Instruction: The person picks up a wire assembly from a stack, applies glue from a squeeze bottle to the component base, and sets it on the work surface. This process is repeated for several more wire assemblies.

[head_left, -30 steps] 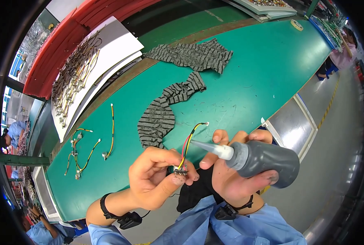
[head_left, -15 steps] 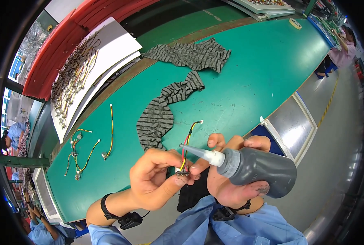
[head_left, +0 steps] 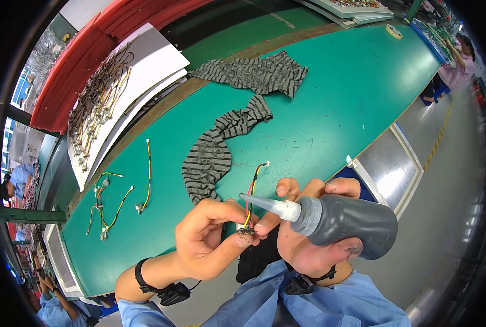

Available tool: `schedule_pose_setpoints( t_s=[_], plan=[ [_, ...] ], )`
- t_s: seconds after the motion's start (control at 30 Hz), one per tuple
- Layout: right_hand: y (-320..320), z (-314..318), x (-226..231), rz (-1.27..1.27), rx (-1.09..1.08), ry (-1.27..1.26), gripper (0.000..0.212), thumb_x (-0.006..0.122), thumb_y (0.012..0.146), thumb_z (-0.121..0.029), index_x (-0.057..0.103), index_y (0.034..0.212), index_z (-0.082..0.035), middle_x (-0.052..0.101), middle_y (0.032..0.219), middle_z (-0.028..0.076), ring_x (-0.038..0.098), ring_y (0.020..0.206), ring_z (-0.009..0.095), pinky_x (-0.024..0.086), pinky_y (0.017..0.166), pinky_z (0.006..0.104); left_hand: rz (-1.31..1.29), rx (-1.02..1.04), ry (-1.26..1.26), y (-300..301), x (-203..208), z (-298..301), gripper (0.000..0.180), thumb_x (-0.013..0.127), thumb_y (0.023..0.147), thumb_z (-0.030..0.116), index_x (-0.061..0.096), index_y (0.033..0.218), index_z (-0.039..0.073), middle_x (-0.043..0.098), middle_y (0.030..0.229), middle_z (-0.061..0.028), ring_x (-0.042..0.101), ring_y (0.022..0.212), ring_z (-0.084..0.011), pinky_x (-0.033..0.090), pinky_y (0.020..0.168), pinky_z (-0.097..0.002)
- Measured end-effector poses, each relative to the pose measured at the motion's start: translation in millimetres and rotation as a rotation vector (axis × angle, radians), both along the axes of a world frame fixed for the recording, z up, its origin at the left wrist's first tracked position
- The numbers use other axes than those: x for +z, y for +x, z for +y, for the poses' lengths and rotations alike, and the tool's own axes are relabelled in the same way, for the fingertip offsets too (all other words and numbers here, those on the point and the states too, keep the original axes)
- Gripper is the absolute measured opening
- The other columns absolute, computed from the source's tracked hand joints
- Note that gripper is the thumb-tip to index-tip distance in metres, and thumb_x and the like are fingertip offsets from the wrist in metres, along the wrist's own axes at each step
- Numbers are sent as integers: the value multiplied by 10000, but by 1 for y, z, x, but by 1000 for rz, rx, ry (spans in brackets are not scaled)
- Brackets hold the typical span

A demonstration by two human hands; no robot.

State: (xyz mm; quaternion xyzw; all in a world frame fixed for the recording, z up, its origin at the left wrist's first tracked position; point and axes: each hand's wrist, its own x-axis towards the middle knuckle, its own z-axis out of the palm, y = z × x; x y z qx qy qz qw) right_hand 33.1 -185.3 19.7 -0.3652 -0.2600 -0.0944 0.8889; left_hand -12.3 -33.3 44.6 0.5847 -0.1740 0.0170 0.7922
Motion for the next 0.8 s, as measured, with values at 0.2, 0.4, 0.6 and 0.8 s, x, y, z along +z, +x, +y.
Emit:
schedule_pose_setpoints(
  t_s=[0.2,0.4,0.6,0.8],
  plan=[
    [-5,-5,10,163,59,144,694,438,863,-656,289,1248,-98,544,902,80,646,655,304,371,951,435,8,-6,44,4,-1,-5,227,546,855,-93,451,1058,-55,603,923,-190,616,790,-199,536,700,-327],
    [11,-10,10,96,-68,127,673,464,878,-611,299,1272,-92,536,956,82,647,794,330,441,897,437,-28,0,20,10,0,-2,205,540,872,-64,454,1057,-38,612,912,-183,613,826,-195,522,734,-326],
    [61,-21,21,-75,-376,-391,584,596,898,-377,292,1289,-68,504,1047,98,646,838,326,515,778,386,-297,560,684,43,-15,37,194,570,839,-34,502,1019,-14,627,947,-143,617,849,-247,480,755,-345],
    [137,-17,15,-495,-510,-881,535,742,781,-117,418,1198,-37,518,1039,114,642,785,245,526,660,316,-627,595,1250,64,-15,53,232,618,773,-9,536,990,-8,631,982,-125,603,848,-287,455,740,-360]
  ],
)
